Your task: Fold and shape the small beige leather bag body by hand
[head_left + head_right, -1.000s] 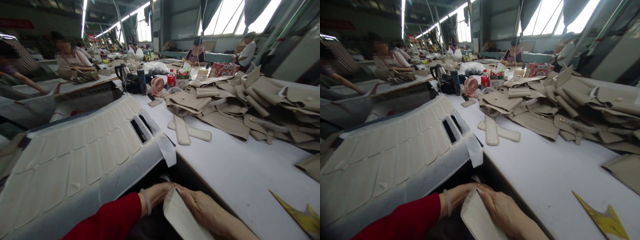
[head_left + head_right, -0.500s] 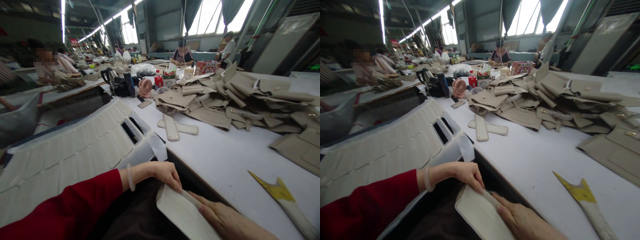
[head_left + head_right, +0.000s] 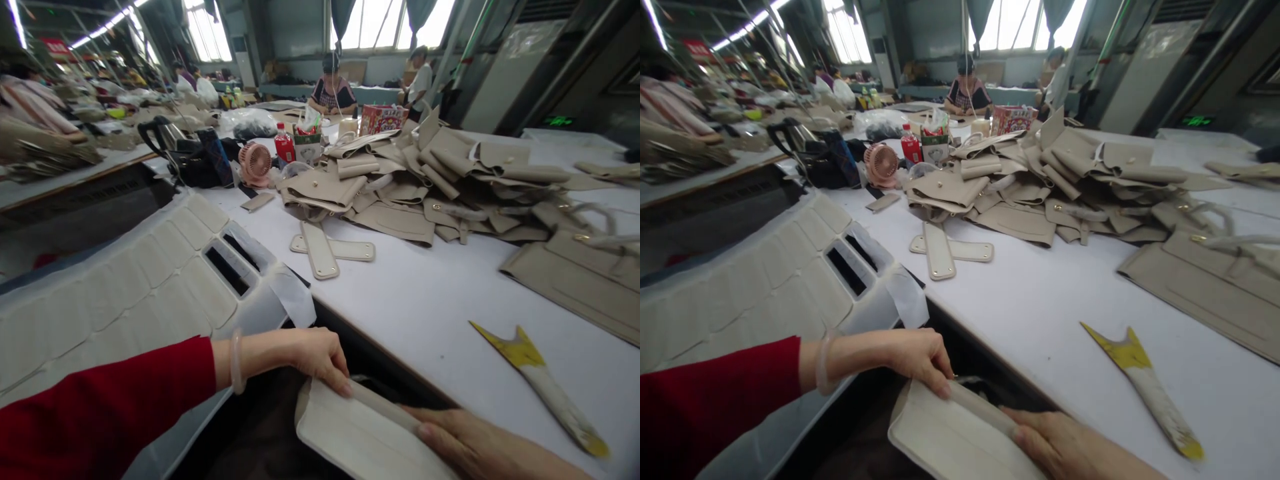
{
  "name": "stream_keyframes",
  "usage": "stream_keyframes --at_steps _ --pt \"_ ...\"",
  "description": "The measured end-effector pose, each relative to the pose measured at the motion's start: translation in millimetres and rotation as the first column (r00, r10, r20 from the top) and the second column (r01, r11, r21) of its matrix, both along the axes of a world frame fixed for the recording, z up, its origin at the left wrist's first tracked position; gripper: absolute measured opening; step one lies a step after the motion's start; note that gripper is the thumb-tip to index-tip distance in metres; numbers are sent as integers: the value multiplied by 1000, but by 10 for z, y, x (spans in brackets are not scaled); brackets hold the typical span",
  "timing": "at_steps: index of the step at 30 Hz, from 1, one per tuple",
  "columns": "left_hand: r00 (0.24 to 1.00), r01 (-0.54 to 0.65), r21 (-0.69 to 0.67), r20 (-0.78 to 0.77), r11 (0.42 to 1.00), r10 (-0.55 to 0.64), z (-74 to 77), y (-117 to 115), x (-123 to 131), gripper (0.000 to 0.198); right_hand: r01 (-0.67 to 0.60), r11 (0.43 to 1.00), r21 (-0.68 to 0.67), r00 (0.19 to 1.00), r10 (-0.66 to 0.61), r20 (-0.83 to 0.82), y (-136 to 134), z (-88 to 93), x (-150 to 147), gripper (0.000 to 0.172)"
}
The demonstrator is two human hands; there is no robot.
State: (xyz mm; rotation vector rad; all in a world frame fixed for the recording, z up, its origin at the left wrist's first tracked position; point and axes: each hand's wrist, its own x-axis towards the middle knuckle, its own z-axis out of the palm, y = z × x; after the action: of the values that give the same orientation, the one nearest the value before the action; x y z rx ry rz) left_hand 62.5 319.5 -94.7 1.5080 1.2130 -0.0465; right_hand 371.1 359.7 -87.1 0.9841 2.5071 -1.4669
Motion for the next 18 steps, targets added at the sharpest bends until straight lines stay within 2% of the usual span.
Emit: stream_keyframes --at_steps 3,4,8,10,11,12,13,14,15,16,17,18 --pt "999 44 86 -31 995 -41 9 -12 108 39 -58 992 -113 998 55 -27 -55 -48 -231 35" --pt "998 60 119 -44 991 -55 8 -17 145 39 -70 991 -112 997 66 -31 -71 -59 -315 34" --pt "994 87 263 -80 961 -68 23 -77 249 42 -38 998 40 999 39 -27 -130 -47 -488 35" --pt "999 40 394 -40 918 -26 46 -167 288 44 65 988 139 997 -61 -36 -220 -39 -361 40" --pt "1000 0 470 -3 883 1 63 -232 316 43 180 968 176 983 -169 -74 -302 -56 -235 43" --pt "999 -41 540 36 840 26 85 -308 354 40 357 914 193 932 -335 -138 -413 -100 -78 45" --pt "997 -75 597 66 799 44 109 -392 407 35 577 798 175 812 -538 -226 -555 -177 93 47" --pt "995 -96 636 81 766 58 137 -478 475 30 801 590 102 587 -740 -327 -723 -291 258 47" --pt "995 -101 660 78 744 66 164 -561 559 25 956 293 -21 265 -891 -369 -909 -442 398 46" --pt "996 -94 673 66 733 68 187 -638 658 23 978 2 -211 -75 -930 -361 -1101 -623 493 46" --pt "996 -85 677 56 731 64 204 -703 766 22 853 -201 -482 -352 -903 -245 -1286 -822 530 46" --pt "997 -76 674 53 735 55 211 -755 881 23 658 -316 -684 -436 -900 -2 -1451 -1027 502 48"
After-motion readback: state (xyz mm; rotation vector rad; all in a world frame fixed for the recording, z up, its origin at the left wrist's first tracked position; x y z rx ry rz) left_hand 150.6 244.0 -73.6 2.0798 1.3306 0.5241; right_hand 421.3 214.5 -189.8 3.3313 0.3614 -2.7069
